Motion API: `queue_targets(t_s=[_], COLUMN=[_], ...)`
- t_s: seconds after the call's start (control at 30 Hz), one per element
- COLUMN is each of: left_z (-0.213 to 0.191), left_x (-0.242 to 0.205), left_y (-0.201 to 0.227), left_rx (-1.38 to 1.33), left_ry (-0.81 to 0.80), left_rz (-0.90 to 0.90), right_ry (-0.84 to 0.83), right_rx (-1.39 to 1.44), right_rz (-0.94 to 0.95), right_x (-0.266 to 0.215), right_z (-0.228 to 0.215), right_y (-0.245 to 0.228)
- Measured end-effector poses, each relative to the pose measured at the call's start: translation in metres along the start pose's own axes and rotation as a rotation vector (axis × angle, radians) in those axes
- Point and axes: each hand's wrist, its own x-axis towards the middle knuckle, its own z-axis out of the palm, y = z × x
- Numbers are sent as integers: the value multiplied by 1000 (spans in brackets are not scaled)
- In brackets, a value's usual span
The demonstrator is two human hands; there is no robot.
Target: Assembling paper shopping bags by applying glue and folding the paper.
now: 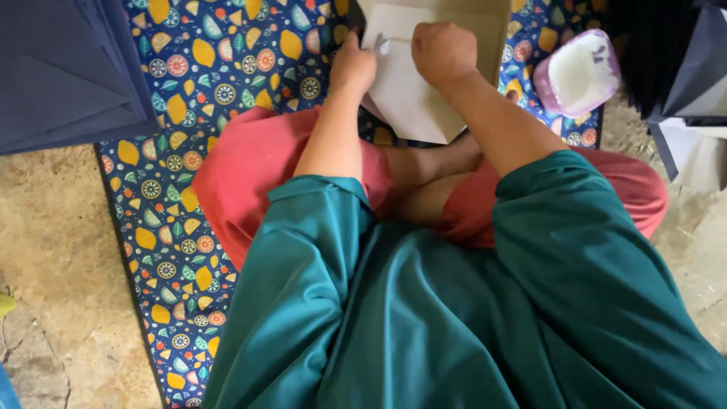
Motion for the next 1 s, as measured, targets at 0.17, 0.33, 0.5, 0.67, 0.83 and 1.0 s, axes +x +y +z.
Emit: queue_targets(t_s=[0.17,0.33,0.5,0.67,0.83,1.0], left_z=[-8,-14,-10,20,95,109], left_x=[-15,-27,-37,-66,-98,-100], left_y=[10,19,27,36,25,36], left_rx=[52,88,267,620,723,1274], left_ry=[-68,-127,-20,516,443,-292], left_rz=[8,-18,-3,451,723,466], right_ry=[-154,-443,-301,-225,-370,-284], right_rx=[-96,-114,5,75,146,270], right_rz=[4,-54,-23,45,110,36], right_x=[7,-27,-36,-27,-19,-10], right_z=[-11,-38,-40,-32,-41,-50], right_y=[0,-17,-15,-1,11,22])
